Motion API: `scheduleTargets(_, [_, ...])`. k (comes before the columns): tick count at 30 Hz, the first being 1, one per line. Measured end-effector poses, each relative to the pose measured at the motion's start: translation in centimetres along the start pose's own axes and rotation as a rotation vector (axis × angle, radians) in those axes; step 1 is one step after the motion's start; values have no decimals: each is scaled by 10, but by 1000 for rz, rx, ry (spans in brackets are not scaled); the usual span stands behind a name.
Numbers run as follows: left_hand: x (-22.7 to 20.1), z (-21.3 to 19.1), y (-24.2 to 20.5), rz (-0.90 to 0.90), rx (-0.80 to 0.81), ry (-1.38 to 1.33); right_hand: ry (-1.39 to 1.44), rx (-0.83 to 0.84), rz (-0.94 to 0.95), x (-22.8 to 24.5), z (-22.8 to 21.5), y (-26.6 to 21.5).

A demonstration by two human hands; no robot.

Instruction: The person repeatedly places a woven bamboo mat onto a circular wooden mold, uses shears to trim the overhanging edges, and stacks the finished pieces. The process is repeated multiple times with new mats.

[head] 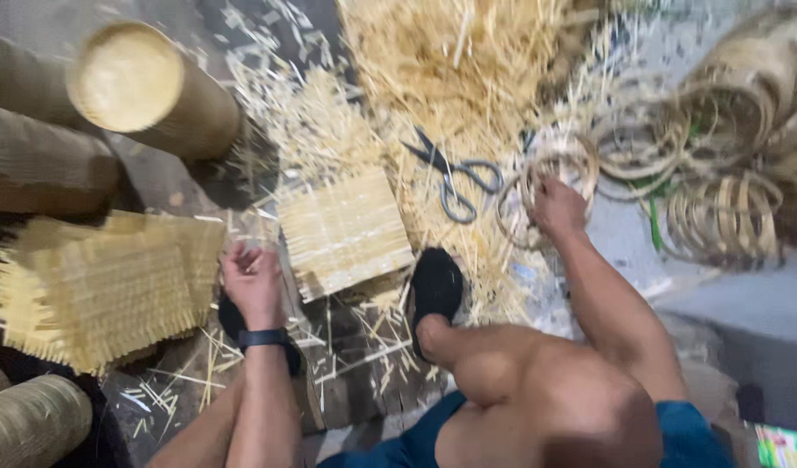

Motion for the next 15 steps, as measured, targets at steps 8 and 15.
scheduleTargets(8, [-140, 55, -41, 190, 169, 83, -300, 220, -8, 37, -68, -2])
scheduleTargets(15, [-310, 74, -133, 1113, 89, 134, 345, 311, -423, 262, -141, -65])
Point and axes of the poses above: each hand's wrist, its own y-axis towards the middle knuckle, its own z-axis out of the palm, x = y × z, the point moved 10 cm from there along y, towards the middle knuckle, and after that the axes turned 15 degrees about y, right-handed, at the moved point
